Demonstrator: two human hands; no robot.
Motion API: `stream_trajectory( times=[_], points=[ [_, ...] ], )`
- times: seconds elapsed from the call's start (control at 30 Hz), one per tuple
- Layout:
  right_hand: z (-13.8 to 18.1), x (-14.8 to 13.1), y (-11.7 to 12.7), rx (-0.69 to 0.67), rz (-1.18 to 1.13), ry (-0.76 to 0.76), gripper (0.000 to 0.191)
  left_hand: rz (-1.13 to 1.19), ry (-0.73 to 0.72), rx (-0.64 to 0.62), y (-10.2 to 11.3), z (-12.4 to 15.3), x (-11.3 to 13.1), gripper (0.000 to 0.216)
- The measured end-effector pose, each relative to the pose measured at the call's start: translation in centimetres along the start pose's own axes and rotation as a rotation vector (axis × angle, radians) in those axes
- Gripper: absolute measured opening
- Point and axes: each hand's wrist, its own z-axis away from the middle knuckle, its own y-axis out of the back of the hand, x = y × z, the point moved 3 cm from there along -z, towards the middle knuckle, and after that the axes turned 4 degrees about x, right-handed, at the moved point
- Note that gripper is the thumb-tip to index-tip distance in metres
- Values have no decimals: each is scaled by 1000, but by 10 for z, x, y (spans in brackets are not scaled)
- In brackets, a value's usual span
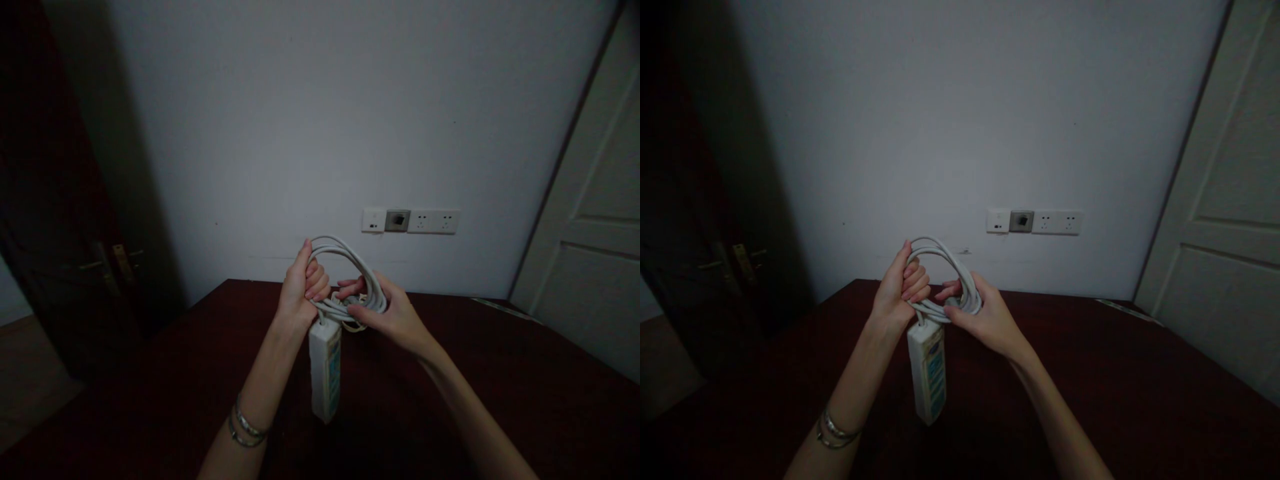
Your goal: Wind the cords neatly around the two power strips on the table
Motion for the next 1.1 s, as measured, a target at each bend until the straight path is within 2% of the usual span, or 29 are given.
stream_trajectory(
  times=[0.1, 0.23, 0.3, 0.5, 0.6, 0.67, 0.77, 0.83, 0.93, 1.03, 1.1],
  points=[
    [4, 1, 0, -81, 81, 29, 31, 86, 42, -19, 8, -6, 5, 55],
    [4, 9, 3, -38, 189, 95, 38, 90, 17, -8, 8, -6, 7, 55],
    [2, 14, 4, -26, 222, 109, 40, 62, -41, 15, 4, -2, 9, 54],
    [1, 27, 6, 41, 354, 161, 29, -95, -279, 84, -3, 9, 10, 52],
    [2, 33, 1, 47, 450, 110, 29, -180, -348, 85, -3, 10, 9, 54],
    [2, 35, -1, 48, 458, 43, 31, -203, -333, 72, -2, 8, 8, 56],
    [3, 34, -3, -31, 342, -36, 34, -215, -188, 18, 0, 4, 3, 61],
    [4, 31, -2, -149, 176, -63, 47, -243, -101, -4, 0, 2, -2, 62],
    [4, 23, 3, -283, -106, -63, 67, -283, -76, -10, 0, 0, -7, 59],
    [3, 14, 9, -272, -292, -102, 68, -315, -89, -50, -2, 0, -11, 55],
    [3, 11, 10, -173, -350, -171, 53, -349, -104, -85, -2, 0, -13, 50]
  ],
)
